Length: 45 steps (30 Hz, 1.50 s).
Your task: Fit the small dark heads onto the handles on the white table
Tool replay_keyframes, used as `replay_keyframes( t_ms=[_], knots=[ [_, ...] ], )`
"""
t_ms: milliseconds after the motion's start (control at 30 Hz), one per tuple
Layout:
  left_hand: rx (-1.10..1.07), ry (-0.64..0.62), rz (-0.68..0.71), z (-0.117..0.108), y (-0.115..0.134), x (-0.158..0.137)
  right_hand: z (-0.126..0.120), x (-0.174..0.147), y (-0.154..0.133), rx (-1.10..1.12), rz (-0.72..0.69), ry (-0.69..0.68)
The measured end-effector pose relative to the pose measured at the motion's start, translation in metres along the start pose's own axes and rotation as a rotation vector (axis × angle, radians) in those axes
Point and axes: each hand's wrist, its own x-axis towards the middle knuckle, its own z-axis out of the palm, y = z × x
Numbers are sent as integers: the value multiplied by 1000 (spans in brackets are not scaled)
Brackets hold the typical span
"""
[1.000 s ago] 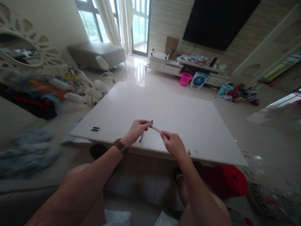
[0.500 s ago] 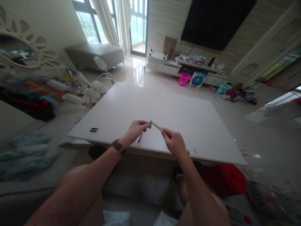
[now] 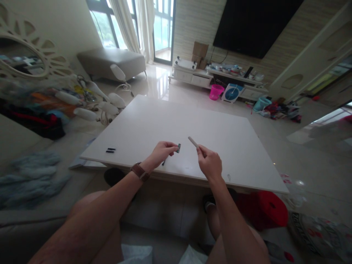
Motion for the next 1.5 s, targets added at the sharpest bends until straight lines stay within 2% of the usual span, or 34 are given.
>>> replay_keyframes(
  t_ms=[100, 133, 233, 367, 400, 467, 533, 600, 667, 800, 933, 1133, 1333, 1500],
  knots=[
    [-1, -20, -2, 0, 0, -1, -1, 2, 3, 28, -74, -124],
    [-5, -26, -1, 0, -1, -1, -1, 1, 4, 6, -75, -135],
    [-20, -30, -10, -1, -2, -1, -1, 0, 3, -48, -19, -46],
    [-30, -38, -23, 0, -2, -2, -2, -1, 1, -16, -107, -147],
    [-33, -39, -26, 0, -2, -2, -2, 0, 2, -48, -76, -127],
    [-64, -37, -32, 2, -3, -1, -3, 6, 7, -96, 38, 8],
    [-150, -40, -45, 3, -3, -1, -3, 12, 15, -55, 83, 122],
    [-279, -42, -70, 4, -4, 0, -2, 18, 24, 26, 35, 136],
    [-414, -35, -106, 5, -4, 1, 3, 22, 34, 53, -6, 92],
    [-584, -30, -156, 4, 1, 1, 22, 20, 45, -26, -15, -38],
    [-667, -1, -141, 0, 8, 2, 40, 16, 46, -42, -50, -112],
    [-720, 35, -119, -7, 18, 6, 69, 16, 49, 52, -38, -99],
    [-696, 10, -37, -16, 26, 4, 122, 16, 53, 56, 5, -54],
    [-633, 4, -8, -27, 26, -2, 160, 10, 42, 77, 58, 5]
  ],
)
